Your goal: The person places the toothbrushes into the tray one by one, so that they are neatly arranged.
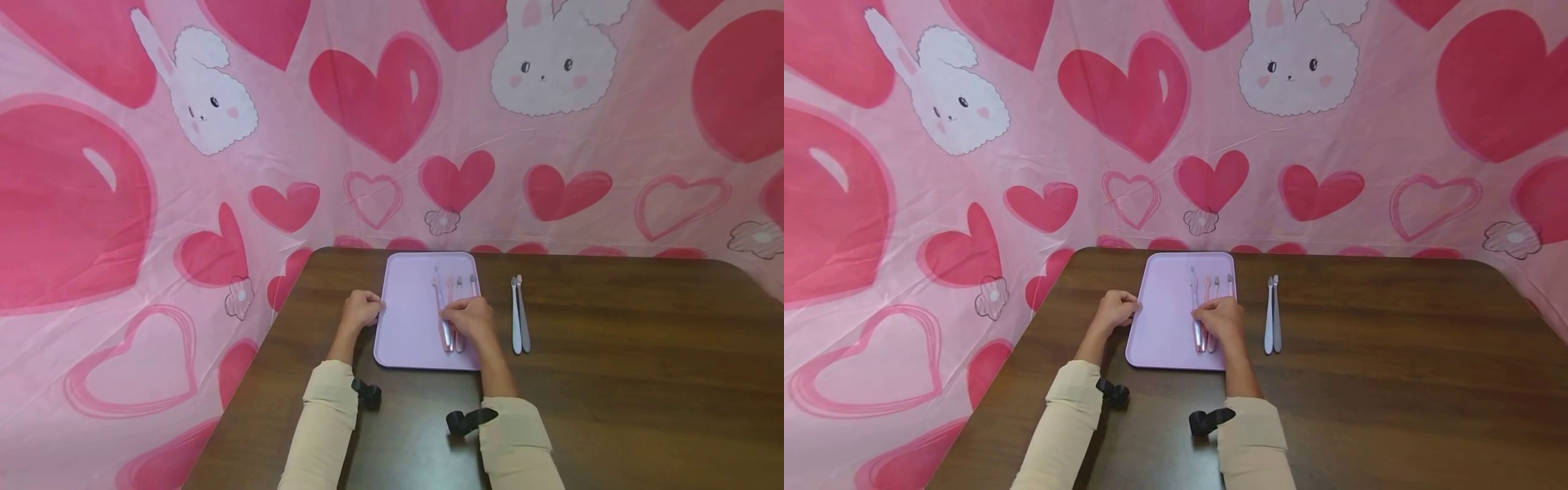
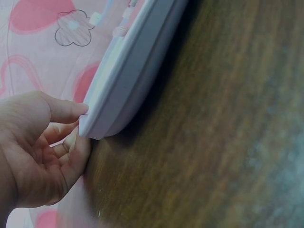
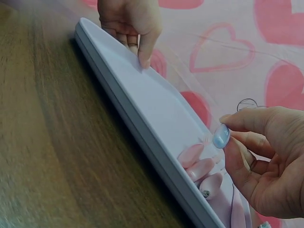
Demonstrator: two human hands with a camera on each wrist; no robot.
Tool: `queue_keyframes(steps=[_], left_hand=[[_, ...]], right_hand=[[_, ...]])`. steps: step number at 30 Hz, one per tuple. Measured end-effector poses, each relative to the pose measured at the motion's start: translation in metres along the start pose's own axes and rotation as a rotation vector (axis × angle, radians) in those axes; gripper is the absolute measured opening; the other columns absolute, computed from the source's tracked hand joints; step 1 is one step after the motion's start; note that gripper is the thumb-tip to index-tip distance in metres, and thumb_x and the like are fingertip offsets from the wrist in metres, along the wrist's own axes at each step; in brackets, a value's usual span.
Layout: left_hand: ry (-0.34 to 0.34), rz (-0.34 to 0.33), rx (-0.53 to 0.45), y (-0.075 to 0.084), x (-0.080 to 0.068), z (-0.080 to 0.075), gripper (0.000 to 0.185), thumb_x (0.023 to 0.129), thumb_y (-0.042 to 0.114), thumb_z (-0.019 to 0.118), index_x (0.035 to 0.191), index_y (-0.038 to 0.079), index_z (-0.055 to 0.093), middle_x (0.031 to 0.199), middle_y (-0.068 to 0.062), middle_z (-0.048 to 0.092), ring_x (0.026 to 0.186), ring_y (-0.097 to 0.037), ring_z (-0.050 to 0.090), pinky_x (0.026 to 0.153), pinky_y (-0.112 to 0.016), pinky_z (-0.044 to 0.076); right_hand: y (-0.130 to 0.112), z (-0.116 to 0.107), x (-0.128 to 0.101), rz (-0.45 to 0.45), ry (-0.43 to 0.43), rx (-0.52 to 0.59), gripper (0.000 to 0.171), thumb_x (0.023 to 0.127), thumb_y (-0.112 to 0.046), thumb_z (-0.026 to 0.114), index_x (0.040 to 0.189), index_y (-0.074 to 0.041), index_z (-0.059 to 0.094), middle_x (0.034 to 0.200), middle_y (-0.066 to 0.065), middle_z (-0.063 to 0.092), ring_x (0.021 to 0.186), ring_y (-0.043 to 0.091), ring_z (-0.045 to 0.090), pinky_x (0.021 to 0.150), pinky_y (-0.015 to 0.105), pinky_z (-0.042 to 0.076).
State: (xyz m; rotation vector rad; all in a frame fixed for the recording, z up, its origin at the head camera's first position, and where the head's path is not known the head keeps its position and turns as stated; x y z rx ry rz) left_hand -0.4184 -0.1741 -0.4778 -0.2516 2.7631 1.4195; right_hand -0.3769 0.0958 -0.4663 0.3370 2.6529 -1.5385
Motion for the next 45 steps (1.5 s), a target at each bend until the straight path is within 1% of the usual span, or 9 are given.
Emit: queue_keyframes(steps=[5, 11, 17, 20, 25, 30, 35, 42, 45], left_hand=[[-0.001, 0.014, 0.001, 0.001, 0.000, 0.000, 0.022, 0.090, 0.014, 0.069, 0.103, -0.003, 0.075, 0.102, -0.020, 0.073, 0.073, -0.020, 0.069, 0.069, -0.033, 0.065], [0.004, 0.018, -0.007, 0.002, -0.001, -0.001, 0.021, 0.090, 0.014, 0.069, 0.101, -0.003, 0.075, 0.102, -0.020, 0.073, 0.073, -0.020, 0.069, 0.070, -0.034, 0.065], [0.005, 0.019, -0.005, 0.003, -0.001, -0.001, 0.022, 0.091, 0.015, 0.069, 0.102, -0.003, 0.075, 0.103, -0.020, 0.073, 0.074, -0.021, 0.070, 0.070, -0.034, 0.065], [0.006, 0.019, -0.007, 0.002, -0.001, 0.000, 0.021, 0.090, 0.015, 0.069, 0.102, -0.003, 0.075, 0.102, -0.020, 0.073, 0.073, -0.020, 0.070, 0.070, -0.034, 0.065], [0.019, 0.040, 0.014, 0.003, -0.001, -0.001, 0.021, 0.089, 0.014, 0.069, 0.100, -0.003, 0.076, 0.099, -0.020, 0.076, 0.068, -0.018, 0.070, 0.065, -0.031, 0.064], [0.028, 0.048, 0.014, 0.004, -0.001, -0.001, 0.020, 0.088, 0.013, 0.070, 0.099, -0.003, 0.077, 0.097, -0.020, 0.076, 0.065, -0.016, 0.068, 0.063, -0.029, 0.063], [0.024, 0.043, 0.003, 0.006, -0.002, -0.001, 0.020, 0.089, 0.013, 0.070, 0.099, -0.003, 0.077, 0.098, -0.021, 0.076, 0.066, -0.016, 0.067, 0.065, -0.031, 0.064], [0.023, 0.039, -0.003, 0.004, -0.002, -0.002, 0.021, 0.089, 0.013, 0.070, 0.100, -0.003, 0.077, 0.100, -0.021, 0.076, 0.069, -0.017, 0.069, 0.067, -0.032, 0.064], [0.026, 0.037, -0.003, 0.004, -0.002, -0.002, 0.021, 0.089, 0.014, 0.070, 0.100, -0.003, 0.077, 0.100, -0.021, 0.076, 0.069, -0.017, 0.069, 0.068, -0.032, 0.064]], right_hand=[[-0.002, 0.004, -0.001, -0.012, 0.004, 0.000, 0.025, 0.084, -0.023, 0.076, 0.098, -0.003, 0.081, 0.066, 0.002, 0.071, 0.055, 0.009, 0.059, 0.054, 0.021, 0.045], [-0.005, 0.012, -0.003, -0.017, -0.008, 0.004, 0.025, 0.084, -0.023, 0.076, 0.098, -0.003, 0.081, 0.067, 0.003, 0.070, 0.057, 0.010, 0.058, 0.053, 0.021, 0.045], [-0.007, 0.021, -0.004, -0.014, -0.034, 0.023, 0.023, 0.084, -0.019, 0.076, 0.097, -0.001, 0.080, 0.052, -0.001, 0.060, 0.045, 0.008, 0.052, 0.045, 0.022, 0.040], [-0.007, 0.021, -0.005, -0.017, -0.017, 0.000, 0.022, 0.082, -0.020, 0.077, 0.095, -0.002, 0.081, 0.050, -0.002, 0.059, 0.045, 0.008, 0.052, 0.049, 0.022, 0.042], [-0.010, 0.018, -0.004, -0.035, 0.027, -0.055, 0.020, 0.079, -0.022, 0.080, 0.091, -0.006, 0.082, 0.061, 0.002, 0.069, 0.061, 0.013, 0.061, 0.064, 0.026, 0.049], [-0.015, 0.017, -0.003, -0.053, 0.045, -0.086, 0.021, 0.079, -0.023, 0.081, 0.091, -0.006, 0.082, 0.079, 0.008, 0.076, 0.077, 0.020, 0.066, 0.070, 0.030, 0.052], [-0.015, 0.018, -0.002, -0.053, 0.049, -0.093, 0.022, 0.080, -0.023, 0.080, 0.092, -0.005, 0.081, 0.086, 0.012, 0.077, 0.079, 0.023, 0.066, 0.068, 0.030, 0.052], [-0.016, 0.017, -0.002, -0.054, 0.061, -0.094, 0.023, 0.081, -0.024, 0.080, 0.092, -0.004, 0.081, 0.091, 0.014, 0.078, 0.084, 0.026, 0.066, 0.077, 0.038, 0.054], [-0.015, 0.019, -0.001, -0.058, 0.057, -0.089, 0.023, 0.082, -0.024, 0.080, 0.093, -0.004, 0.081, 0.092, 0.014, 0.078, 0.084, 0.026, 0.065, 0.075, 0.038, 0.054]])
Point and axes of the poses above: each hand's wrist, its own x-axis towards the middle knuckle, its own z-axis out of the palm, y = z × x, the point moved 10 cm from there along x, towards the middle knuckle
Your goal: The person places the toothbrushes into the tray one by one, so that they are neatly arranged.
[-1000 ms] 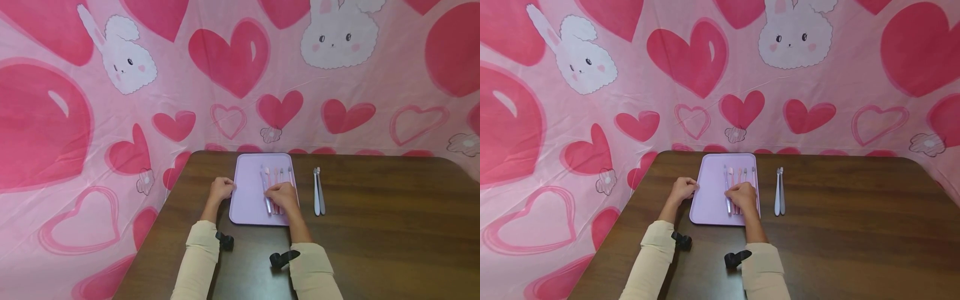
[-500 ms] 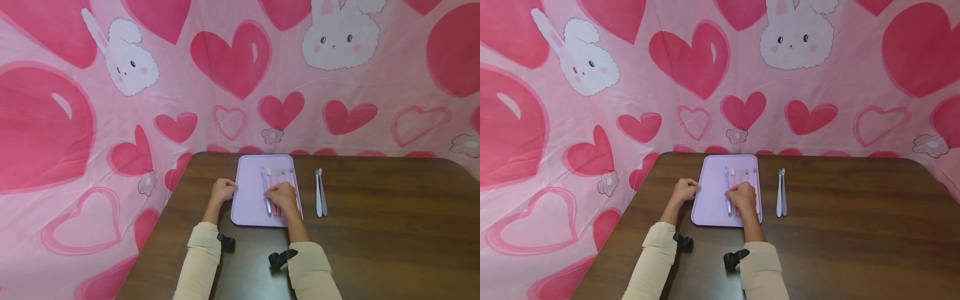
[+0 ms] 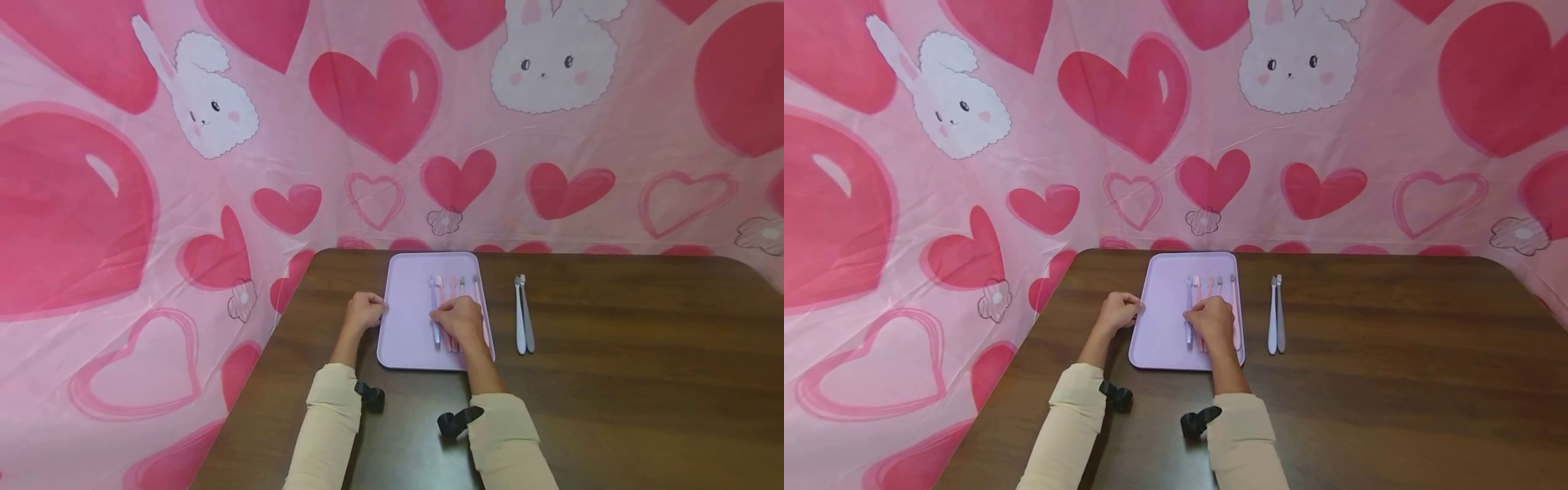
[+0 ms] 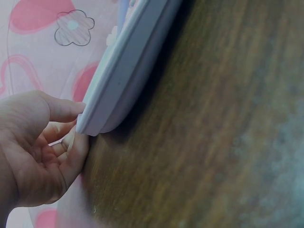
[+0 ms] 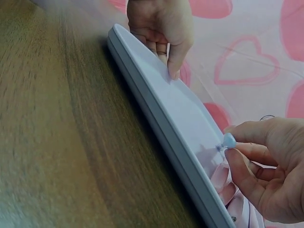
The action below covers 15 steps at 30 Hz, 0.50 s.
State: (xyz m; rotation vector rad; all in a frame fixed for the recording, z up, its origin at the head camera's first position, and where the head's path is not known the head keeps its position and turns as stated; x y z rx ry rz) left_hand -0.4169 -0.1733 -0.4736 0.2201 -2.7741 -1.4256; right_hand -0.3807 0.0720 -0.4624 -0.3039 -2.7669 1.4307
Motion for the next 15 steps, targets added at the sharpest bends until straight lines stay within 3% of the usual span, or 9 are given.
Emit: queue_keyframes(steps=[5, 11, 15], left_hand=[[-0.003, 0.004, 0.005, 0.001, 0.000, 0.002, 0.021, 0.090, 0.014, 0.070, 0.101, -0.003, 0.076, 0.101, -0.021, 0.076, 0.070, -0.018, 0.070, 0.068, -0.032, 0.065], [-0.004, 0.008, 0.003, 0.000, 0.001, 0.002, 0.022, 0.090, 0.014, 0.070, 0.101, -0.004, 0.076, 0.101, -0.022, 0.075, 0.071, -0.020, 0.071, 0.068, -0.033, 0.065], [-0.001, 0.000, 0.002, -0.003, 0.002, 0.002, 0.022, 0.090, 0.014, 0.069, 0.101, -0.003, 0.076, 0.101, -0.021, 0.076, 0.069, -0.018, 0.071, 0.067, -0.031, 0.064]], right_hand=[[0.001, -0.004, -0.001, -0.012, 0.022, 0.009, 0.026, 0.085, -0.028, 0.078, 0.095, -0.004, 0.081, 0.095, 0.015, 0.078, 0.085, 0.027, 0.066, 0.076, 0.038, 0.055], [0.002, -0.015, 0.000, -0.055, 0.056, 0.111, 0.030, 0.090, -0.030, 0.072, 0.104, -0.005, 0.079, 0.103, 0.016, 0.078, 0.096, 0.029, 0.067, 0.091, 0.043, 0.054], [0.000, -0.019, 0.001, -0.107, 0.015, 0.222, 0.028, 0.093, -0.020, 0.068, 0.111, 0.000, 0.076, 0.103, 0.018, 0.077, 0.081, 0.019, 0.070, 0.077, 0.027, 0.057]])
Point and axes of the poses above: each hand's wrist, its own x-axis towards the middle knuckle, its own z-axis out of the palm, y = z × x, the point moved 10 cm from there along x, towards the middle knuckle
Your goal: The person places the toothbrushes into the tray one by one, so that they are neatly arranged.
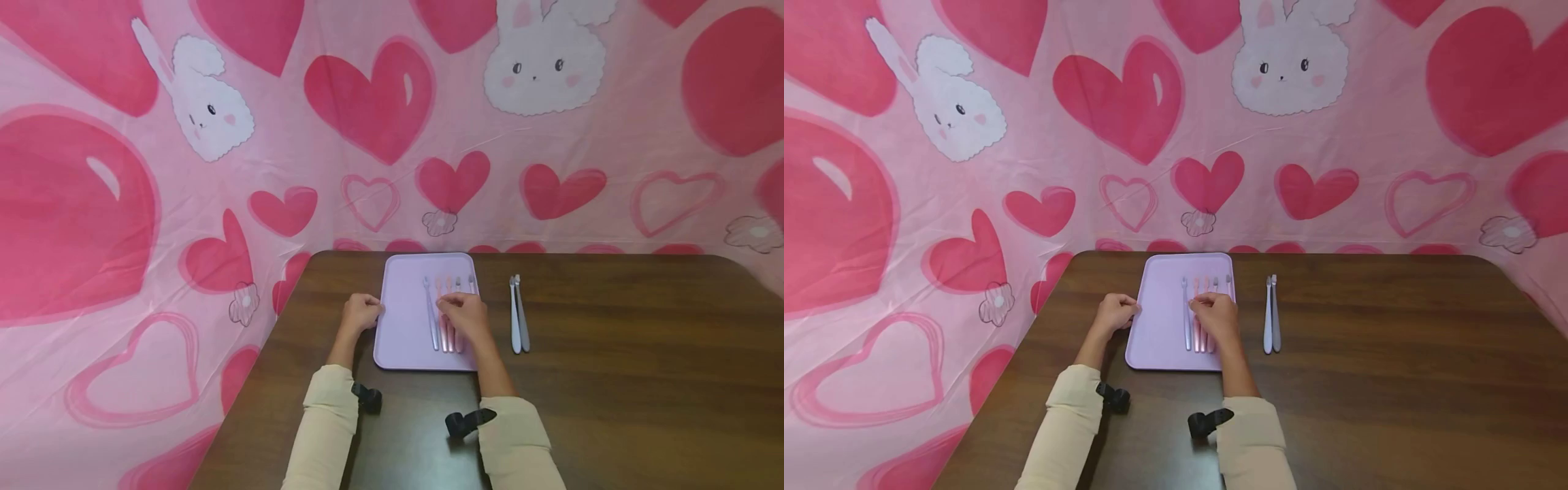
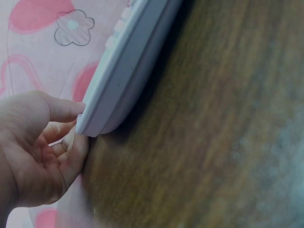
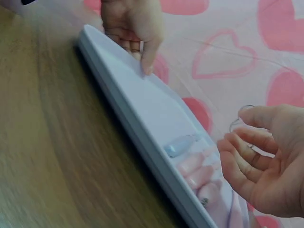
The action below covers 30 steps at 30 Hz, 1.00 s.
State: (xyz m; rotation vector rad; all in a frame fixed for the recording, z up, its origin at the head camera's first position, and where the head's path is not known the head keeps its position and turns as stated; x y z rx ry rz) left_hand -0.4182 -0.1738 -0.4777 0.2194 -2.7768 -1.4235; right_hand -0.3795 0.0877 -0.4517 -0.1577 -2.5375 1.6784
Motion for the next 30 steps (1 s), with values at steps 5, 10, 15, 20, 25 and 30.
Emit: queue_keyframes(steps=[5, 10, 15, 20, 25, 30], left_hand=[[-0.021, 0.004, -0.014, 0.001, 0.000, 0.002, 0.021, 0.089, 0.014, 0.070, 0.098, -0.004, 0.076, 0.096, -0.020, 0.075, 0.070, -0.023, 0.074, 0.065, -0.033, 0.064], [-0.023, -0.007, -0.016, 0.002, -0.003, 0.002, 0.023, 0.090, 0.014, 0.069, 0.101, -0.005, 0.075, 0.101, -0.022, 0.074, 0.074, -0.023, 0.073, 0.069, -0.034, 0.065], [-0.006, -0.006, 0.014, 0.000, 0.000, 0.001, 0.024, 0.091, 0.016, 0.069, 0.103, -0.004, 0.075, 0.104, -0.022, 0.075, 0.076, -0.023, 0.073, 0.072, -0.035, 0.065], [0.000, 0.010, 0.034, 0.002, -0.001, -0.001, 0.024, 0.091, 0.016, 0.068, 0.103, -0.003, 0.076, 0.102, -0.021, 0.075, 0.075, -0.022, 0.072, 0.071, -0.034, 0.065], [-0.017, 0.008, 0.027, 0.002, -0.002, 0.001, 0.024, 0.091, 0.016, 0.068, 0.103, -0.004, 0.075, 0.103, -0.022, 0.075, 0.076, -0.023, 0.072, 0.072, -0.035, 0.065], [-0.019, 0.009, 0.012, 0.002, -0.002, 0.000, 0.024, 0.091, 0.015, 0.068, 0.103, -0.004, 0.075, 0.103, -0.022, 0.074, 0.077, -0.024, 0.072, 0.072, -0.037, 0.065]], right_hand=[[-0.001, -0.009, -0.004, -0.021, -0.087, 0.141, 0.029, 0.096, -0.008, 0.063, 0.120, 0.007, 0.070, 0.107, 0.025, 0.074, 0.071, 0.012, 0.070, 0.067, 0.021, 0.059], [0.001, -0.029, -0.006, -0.048, -0.116, 0.131, 0.030, 0.097, -0.004, 0.059, 0.122, 0.010, 0.067, 0.102, 0.026, 0.073, 0.069, 0.010, 0.068, 0.067, 0.022, 0.060], [0.011, -0.052, -0.008, -0.044, -0.125, 0.097, 0.033, 0.098, -0.007, 0.058, 0.125, 0.011, 0.064, 0.102, 0.024, 0.074, 0.070, 0.008, 0.067, 0.067, 0.022, 0.059], [0.020, -0.078, -0.012, -0.028, -0.148, 0.063, 0.038, 0.100, -0.014, 0.059, 0.131, 0.009, 0.061, 0.110, 0.026, 0.073, 0.076, 0.009, 0.069, 0.070, 0.024, 0.059], [0.036, -0.114, -0.012, -0.029, -0.059, 0.017, 0.037, 0.100, -0.012, 0.059, 0.128, 0.012, 0.061, 0.102, 0.021, 0.076, 0.071, 0.000, 0.066, 0.066, 0.019, 0.057], [0.054, -0.143, -0.013, 0.018, 0.079, -0.185, 0.034, 0.098, -0.017, 0.062, 0.122, 0.007, 0.068, 0.095, 0.021, 0.077, 0.076, 0.014, 0.071, 0.066, 0.021, 0.052]])
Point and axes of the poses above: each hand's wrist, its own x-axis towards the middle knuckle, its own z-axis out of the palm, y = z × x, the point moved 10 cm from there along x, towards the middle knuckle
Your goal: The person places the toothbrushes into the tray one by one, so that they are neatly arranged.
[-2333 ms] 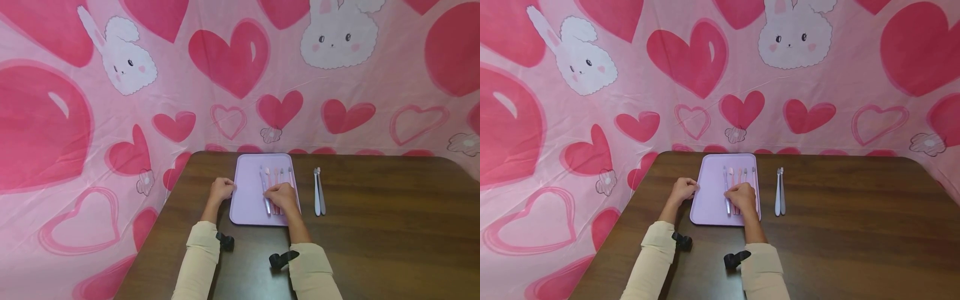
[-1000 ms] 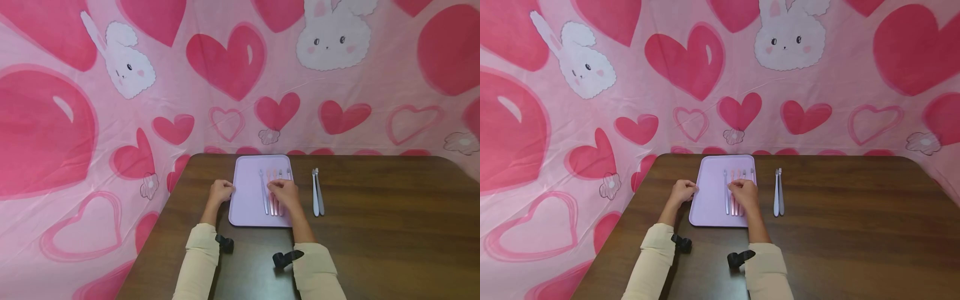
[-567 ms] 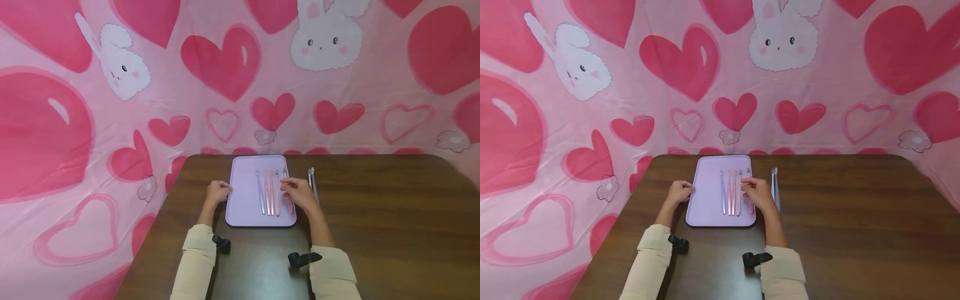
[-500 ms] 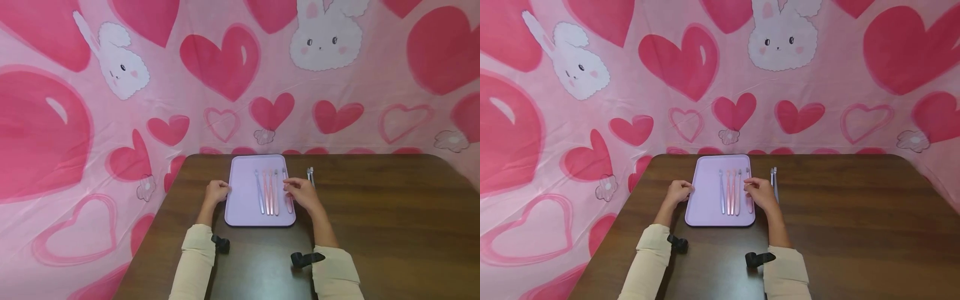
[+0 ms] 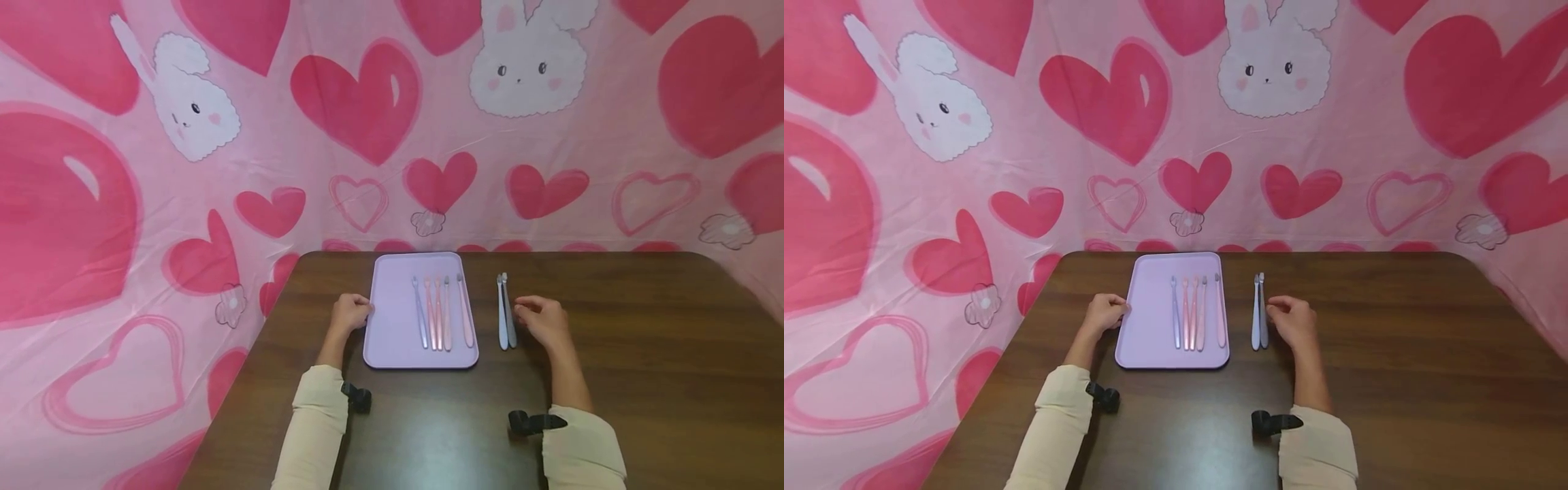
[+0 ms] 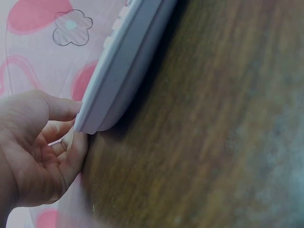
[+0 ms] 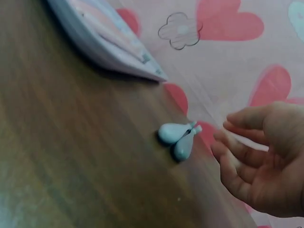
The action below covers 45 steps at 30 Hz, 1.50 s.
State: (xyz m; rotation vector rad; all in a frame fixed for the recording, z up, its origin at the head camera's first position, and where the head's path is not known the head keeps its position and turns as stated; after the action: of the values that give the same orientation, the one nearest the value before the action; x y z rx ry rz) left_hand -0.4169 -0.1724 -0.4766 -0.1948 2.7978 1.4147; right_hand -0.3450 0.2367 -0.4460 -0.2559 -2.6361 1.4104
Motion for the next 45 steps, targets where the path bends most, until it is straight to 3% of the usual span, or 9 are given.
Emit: queue_keyframes(steps=[4, 6, 12, 21, 30, 45], left_hand=[[-0.001, -0.005, 0.002, 0.000, 0.000, -0.001, 0.025, 0.092, 0.016, 0.068, 0.104, -0.004, 0.075, 0.104, -0.022, 0.074, 0.078, -0.024, 0.072, 0.074, -0.037, 0.065], [-0.001, -0.007, 0.003, 0.000, 0.000, -0.001, 0.025, 0.092, 0.016, 0.068, 0.105, -0.004, 0.075, 0.105, -0.022, 0.074, 0.079, -0.024, 0.073, 0.075, -0.037, 0.065], [-0.005, -0.009, -0.008, 0.000, 0.000, 0.000, 0.025, 0.092, 0.016, 0.068, 0.106, -0.004, 0.074, 0.105, -0.023, 0.074, 0.081, -0.025, 0.073, 0.076, -0.039, 0.065], [-0.004, -0.017, -0.006, 0.001, -0.002, 0.001, 0.023, 0.092, 0.015, 0.068, 0.104, -0.004, 0.075, 0.103, -0.022, 0.074, 0.078, -0.023, 0.072, 0.075, -0.037, 0.065], [0.001, -0.018, -0.009, 0.001, -0.001, 0.001, 0.024, 0.092, 0.015, 0.068, 0.104, -0.004, 0.075, 0.104, -0.022, 0.074, 0.077, -0.021, 0.072, 0.073, -0.036, 0.065], [-0.010, -0.020, -0.014, -0.001, -0.002, 0.002, 0.024, 0.093, 0.014, 0.068, 0.106, -0.005, 0.074, 0.107, -0.023, 0.073, 0.084, -0.026, 0.073, 0.077, -0.039, 0.065]], right_hand=[[0.009, 0.000, -0.002, 0.050, -0.004, -0.128, 0.037, 0.098, -0.024, 0.063, 0.122, 0.003, 0.068, 0.115, 0.027, 0.072, 0.107, 0.041, 0.065, 0.081, 0.042, 0.051], [0.012, 0.003, -0.003, 0.087, -0.023, -0.140, 0.038, 0.097, -0.025, 0.064, 0.123, 0.003, 0.068, 0.123, 0.028, 0.068, 0.114, 0.045, 0.059, 0.087, 0.049, 0.050], [0.018, 0.011, -0.004, 0.162, -0.033, -0.151, 0.040, 0.094, -0.024, 0.070, 0.122, 0.004, 0.068, 0.118, 0.027, 0.070, 0.107, 0.042, 0.059, 0.083, 0.046, 0.048], [0.023, 0.017, -0.002, 0.214, -0.049, -0.221, 0.042, 0.095, -0.027, 0.069, 0.124, 0.003, 0.067, 0.119, 0.027, 0.069, 0.106, 0.042, 0.058, 0.087, 0.052, 0.047], [0.015, 0.015, 0.002, 0.144, -0.006, -0.288, 0.034, 0.093, -0.025, 0.069, 0.115, 0.001, 0.072, 0.121, 0.029, 0.069, 0.114, 0.053, 0.058, 0.091, 0.059, 0.048], [0.015, 0.012, 0.005, 0.157, 0.003, -0.294, 0.028, 0.089, -0.022, 0.070, 0.106, 0.000, 0.076, 0.122, 0.031, 0.068, 0.118, 0.057, 0.054, 0.098, 0.061, 0.045]])
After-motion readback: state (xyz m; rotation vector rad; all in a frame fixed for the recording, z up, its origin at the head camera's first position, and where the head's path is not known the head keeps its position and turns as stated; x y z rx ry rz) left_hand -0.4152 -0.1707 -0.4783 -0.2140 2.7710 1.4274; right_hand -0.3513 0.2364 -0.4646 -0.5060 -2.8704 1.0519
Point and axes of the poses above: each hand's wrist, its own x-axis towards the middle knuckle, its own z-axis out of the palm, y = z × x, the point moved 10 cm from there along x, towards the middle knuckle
